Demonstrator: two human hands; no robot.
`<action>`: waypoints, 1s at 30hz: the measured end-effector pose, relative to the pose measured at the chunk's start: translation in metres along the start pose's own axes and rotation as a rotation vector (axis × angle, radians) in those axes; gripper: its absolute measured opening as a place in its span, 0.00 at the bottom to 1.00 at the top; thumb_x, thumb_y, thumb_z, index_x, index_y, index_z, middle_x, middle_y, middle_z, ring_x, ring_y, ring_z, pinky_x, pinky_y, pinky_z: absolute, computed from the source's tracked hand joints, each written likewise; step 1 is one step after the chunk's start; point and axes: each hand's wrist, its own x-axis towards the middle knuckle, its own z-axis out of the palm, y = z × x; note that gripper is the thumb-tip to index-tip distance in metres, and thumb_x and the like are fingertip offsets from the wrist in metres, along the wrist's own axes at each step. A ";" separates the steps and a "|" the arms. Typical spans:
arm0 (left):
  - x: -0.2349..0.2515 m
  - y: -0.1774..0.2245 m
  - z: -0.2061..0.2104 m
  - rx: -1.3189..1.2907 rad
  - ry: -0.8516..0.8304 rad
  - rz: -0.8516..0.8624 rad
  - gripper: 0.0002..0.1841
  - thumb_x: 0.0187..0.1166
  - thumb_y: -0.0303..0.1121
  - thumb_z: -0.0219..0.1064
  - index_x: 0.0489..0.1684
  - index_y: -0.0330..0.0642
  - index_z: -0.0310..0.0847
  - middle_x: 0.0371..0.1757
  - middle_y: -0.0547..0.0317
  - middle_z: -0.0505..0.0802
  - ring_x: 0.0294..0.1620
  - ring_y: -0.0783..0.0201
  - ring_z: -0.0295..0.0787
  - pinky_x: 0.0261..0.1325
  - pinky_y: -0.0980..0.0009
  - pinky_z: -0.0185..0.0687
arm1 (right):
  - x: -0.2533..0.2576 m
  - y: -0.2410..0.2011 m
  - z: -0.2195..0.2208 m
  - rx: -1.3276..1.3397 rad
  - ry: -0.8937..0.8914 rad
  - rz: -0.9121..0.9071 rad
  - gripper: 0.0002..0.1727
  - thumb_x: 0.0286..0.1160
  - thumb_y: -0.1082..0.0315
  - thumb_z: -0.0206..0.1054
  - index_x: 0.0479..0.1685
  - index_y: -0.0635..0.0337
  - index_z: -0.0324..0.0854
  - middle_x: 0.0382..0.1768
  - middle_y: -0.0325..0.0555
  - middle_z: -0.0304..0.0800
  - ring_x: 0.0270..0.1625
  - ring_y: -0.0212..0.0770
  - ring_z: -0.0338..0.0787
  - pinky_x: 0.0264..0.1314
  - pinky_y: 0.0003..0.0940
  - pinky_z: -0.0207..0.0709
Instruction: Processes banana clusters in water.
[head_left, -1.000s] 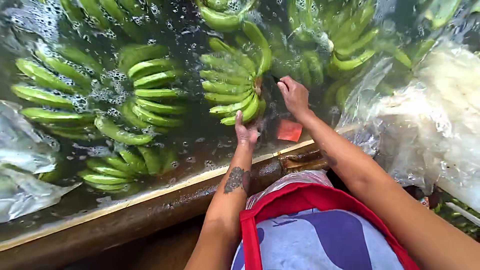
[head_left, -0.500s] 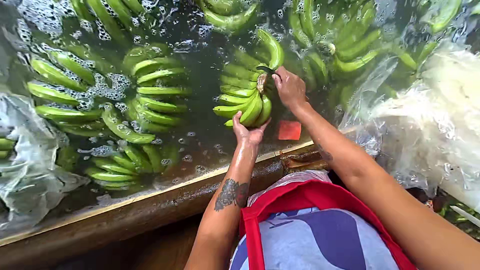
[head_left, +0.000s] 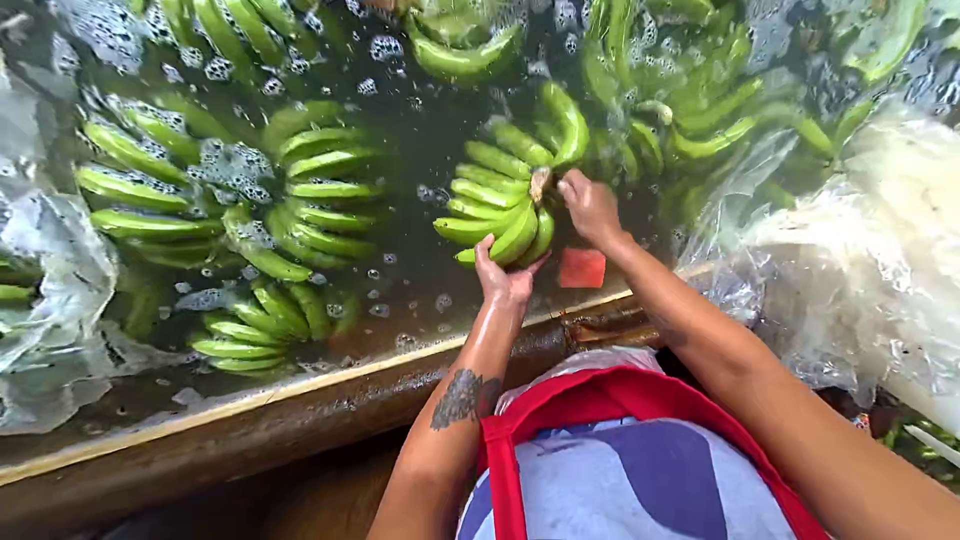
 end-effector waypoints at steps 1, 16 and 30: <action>-0.001 -0.004 0.000 0.021 0.000 0.008 0.31 0.87 0.52 0.49 0.86 0.48 0.57 0.80 0.40 0.74 0.76 0.37 0.77 0.65 0.32 0.80 | -0.010 0.006 0.006 0.017 0.024 0.013 0.23 0.94 0.53 0.49 0.64 0.63 0.78 0.40 0.64 0.91 0.45 0.67 0.93 0.45 0.67 0.82; 0.023 -0.008 -0.008 0.147 -0.122 0.112 0.26 0.88 0.47 0.50 0.80 0.46 0.65 0.74 0.41 0.81 0.70 0.41 0.81 0.62 0.36 0.82 | 0.005 0.069 0.017 0.484 -0.139 -0.248 0.19 0.95 0.60 0.48 0.56 0.67 0.78 0.28 0.53 0.82 0.24 0.48 0.79 0.26 0.47 0.76; 0.054 -0.010 -0.056 0.126 -0.118 -0.039 0.29 0.87 0.52 0.47 0.84 0.48 0.61 0.78 0.41 0.77 0.74 0.39 0.78 0.66 0.33 0.79 | -0.010 0.050 0.033 0.061 -0.136 -0.106 0.22 0.94 0.55 0.49 0.63 0.63 0.81 0.37 0.60 0.90 0.41 0.62 0.92 0.46 0.66 0.81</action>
